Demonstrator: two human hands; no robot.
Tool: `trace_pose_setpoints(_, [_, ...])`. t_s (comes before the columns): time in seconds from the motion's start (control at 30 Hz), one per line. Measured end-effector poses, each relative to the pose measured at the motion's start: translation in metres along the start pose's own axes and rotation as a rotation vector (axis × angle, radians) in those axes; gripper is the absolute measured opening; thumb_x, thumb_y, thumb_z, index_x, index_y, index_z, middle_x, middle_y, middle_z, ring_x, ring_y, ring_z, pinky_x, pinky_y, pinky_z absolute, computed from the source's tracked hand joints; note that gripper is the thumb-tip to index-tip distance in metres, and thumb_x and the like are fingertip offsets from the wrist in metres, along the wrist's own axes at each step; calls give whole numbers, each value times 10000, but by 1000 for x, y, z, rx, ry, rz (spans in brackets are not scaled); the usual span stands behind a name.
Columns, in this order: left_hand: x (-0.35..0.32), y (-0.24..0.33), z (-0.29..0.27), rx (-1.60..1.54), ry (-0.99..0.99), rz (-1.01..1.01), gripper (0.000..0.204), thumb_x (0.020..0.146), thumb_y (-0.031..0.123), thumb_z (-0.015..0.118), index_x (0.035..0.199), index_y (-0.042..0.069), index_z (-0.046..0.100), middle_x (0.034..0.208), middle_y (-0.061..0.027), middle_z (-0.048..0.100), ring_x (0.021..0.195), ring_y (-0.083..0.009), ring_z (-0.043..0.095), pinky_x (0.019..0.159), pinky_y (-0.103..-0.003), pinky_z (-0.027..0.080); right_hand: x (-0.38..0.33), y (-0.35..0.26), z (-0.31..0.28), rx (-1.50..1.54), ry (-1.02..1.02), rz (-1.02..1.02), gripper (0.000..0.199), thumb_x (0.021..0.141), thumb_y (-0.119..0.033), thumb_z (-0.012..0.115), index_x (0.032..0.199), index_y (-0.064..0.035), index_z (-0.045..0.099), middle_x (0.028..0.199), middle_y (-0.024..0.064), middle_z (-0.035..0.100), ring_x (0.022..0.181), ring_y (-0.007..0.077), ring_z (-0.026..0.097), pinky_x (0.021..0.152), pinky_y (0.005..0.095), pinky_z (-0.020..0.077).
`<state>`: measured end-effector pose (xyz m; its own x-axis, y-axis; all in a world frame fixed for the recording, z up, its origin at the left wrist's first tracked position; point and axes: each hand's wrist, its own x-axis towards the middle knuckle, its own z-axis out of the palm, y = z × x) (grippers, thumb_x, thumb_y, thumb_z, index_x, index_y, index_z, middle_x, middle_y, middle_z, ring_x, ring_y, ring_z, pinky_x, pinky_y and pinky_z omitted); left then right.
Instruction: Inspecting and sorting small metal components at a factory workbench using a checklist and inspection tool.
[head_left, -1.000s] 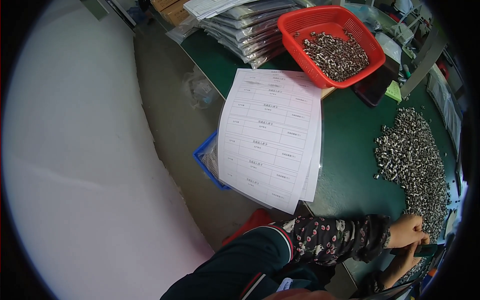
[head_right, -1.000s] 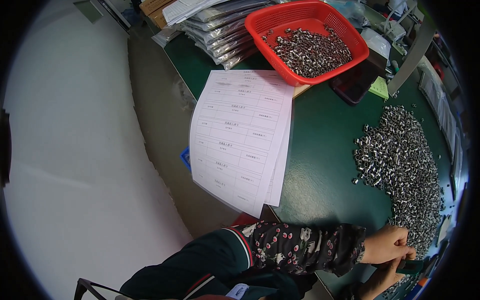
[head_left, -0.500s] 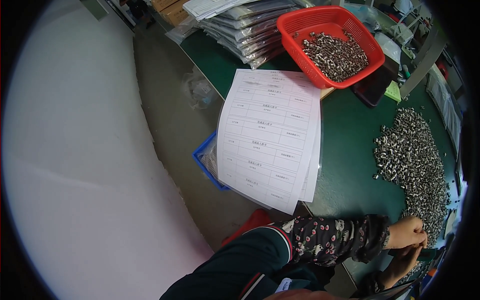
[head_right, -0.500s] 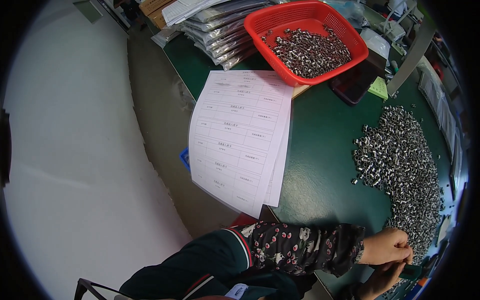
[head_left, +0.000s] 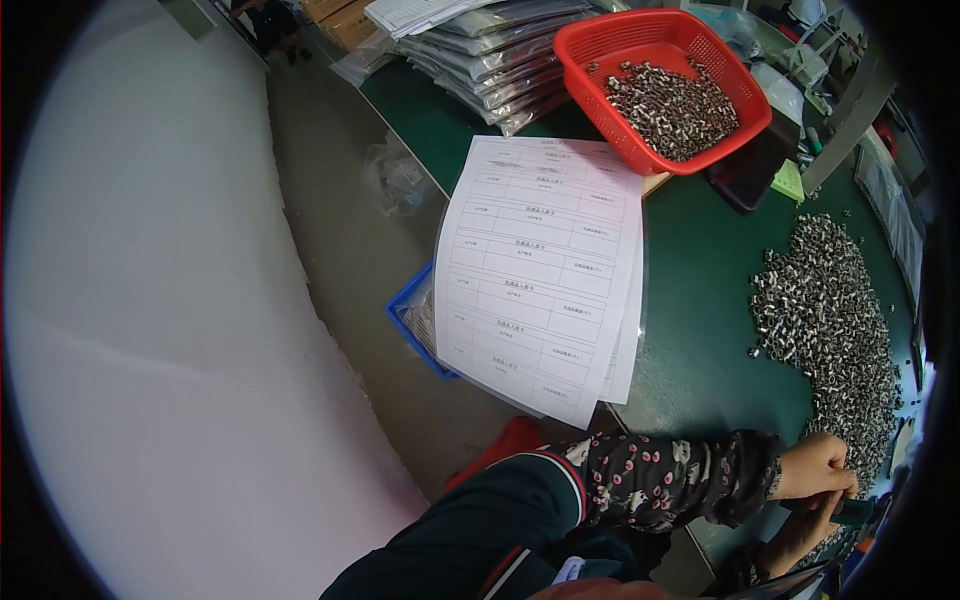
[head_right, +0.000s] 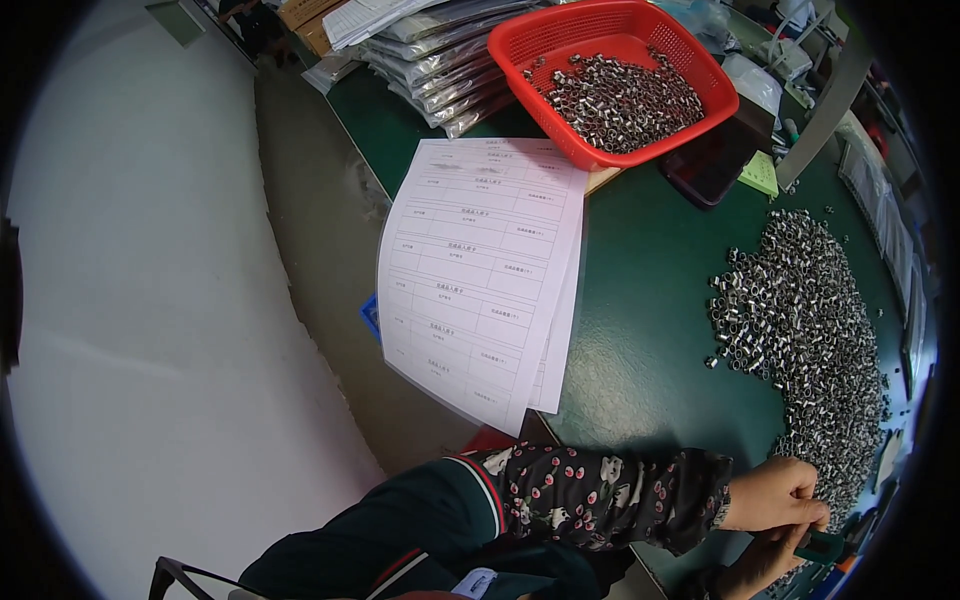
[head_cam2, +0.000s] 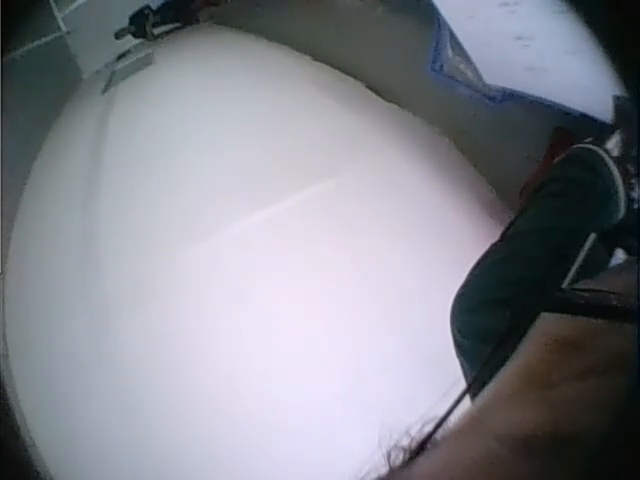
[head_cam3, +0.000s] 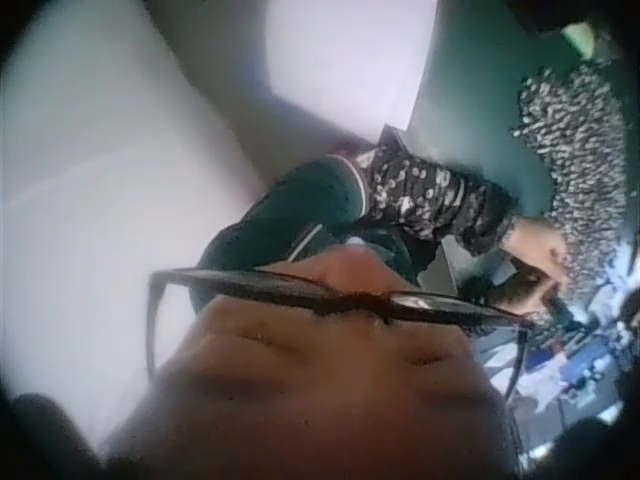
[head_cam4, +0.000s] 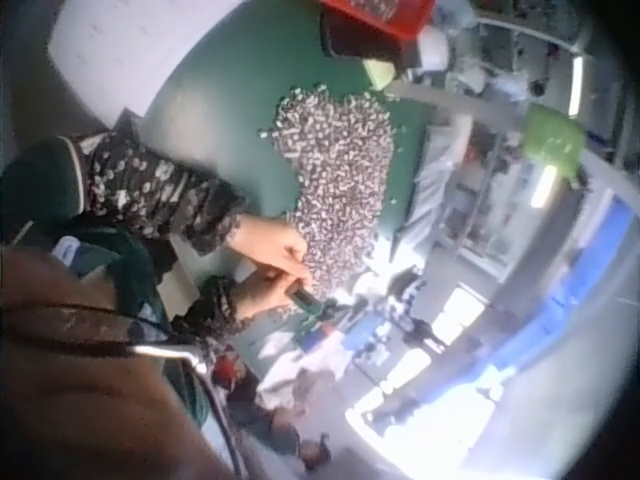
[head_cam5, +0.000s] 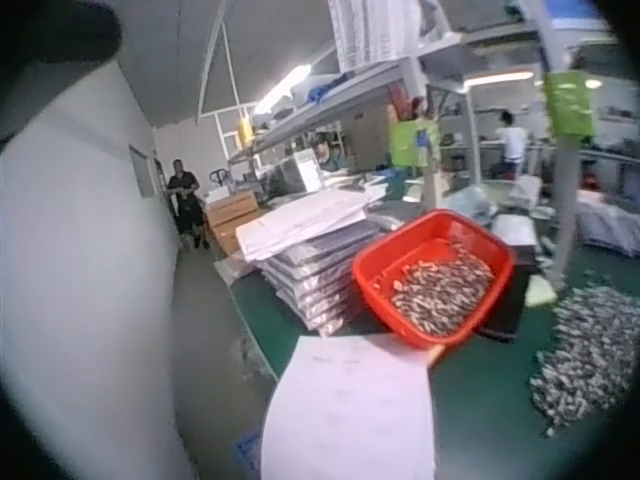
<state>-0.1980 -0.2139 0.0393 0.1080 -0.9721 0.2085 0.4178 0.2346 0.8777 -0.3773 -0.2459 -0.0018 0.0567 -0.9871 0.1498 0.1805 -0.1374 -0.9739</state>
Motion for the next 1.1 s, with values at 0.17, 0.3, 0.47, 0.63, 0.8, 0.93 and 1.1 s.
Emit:
trace_pose_setpoints(0.17, [-1, 0, -1, -2, -61, -45, 293, 695, 198, 614, 566, 17, 424, 518, -62, 465, 486, -128, 429, 447, -273, 343, 1, 2, -6, -16, -90, 6, 233, 848, -166, 456, 1003, 7, 443, 807, 9, 462, 715, 41, 445, 603, 164, 355])
trace_pose_setpoints(0.3, [0, 0, 0, 23, -31, -2, 286, 691, 198, 611, 569, 18, 424, 520, -62, 457, 491, -131, 423, 445, -278, 333, 0, 5, -5, 1, 60, 54, 274, 846, -175, 459, 1040, 16, 434, 863, 30, 477, 786, 63, 465, 681, 188, 377])
trace_pose_setpoints(0.47, [0, -1, -1, -6, -79, -25, 259, 691, 171, 601, 576, 18, 427, 531, -61, 464, 498, -129, 428, 452, -273, 341, -4, 1, 4, 25, 130, 19, 298, 850, -171, 450, 1077, 19, 419, 922, 52, 481, 861, 87, 470, 753, 212, 382])
trace_pose_setpoints(0.63, [0, 0, -1, 10, -84, -17, 233, 697, 147, 592, 588, 17, 432, 540, -55, 469, 505, -119, 429, 459, -264, 349, -5, -2, 9, 30, 29, 6, 285, 849, -169, 450, 1065, 15, 420, 904, 47, 480, 806, 75, 475, 689, 182, 382])
trace_pose_setpoints(0.8, [-1, 1, 0, -80, -84, -54, 214, 702, 138, 583, 597, 15, 442, 554, -58, 485, 516, -111, 440, 467, -261, 358, -6, -6, 15, -24, 9, -17, 261, 850, -168, 449, 1042, 7, 427, 873, 38, 475, 762, 63, 465, 649, 169, 372])
trace_pose_setpoints(0.93, [0, 0, -1, -31, -102, -50, 206, 699, 137, 583, 601, 15, 450, 560, -59, 494, 525, -110, 451, 473, -259, 365, -9, -9, 21, -76, -16, -48, 244, 850, -165, 450, 1028, 1, 430, 857, 30, 472, 753, 59, 459, 643, 171, 368])
trace_pose_setpoints(1.1, [0, -2, 0, -67, -83, -76, 193, 693, 139, 583, 610, 12, 463, 573, -61, 510, 536, -111, 466, 481, -256, 377, -8, -9, 20, -68, -12, -22, 235, 853, -157, 443, 1032, -7, 420, 862, 25, 462, 764, 56, 457, 651, 166, 361])
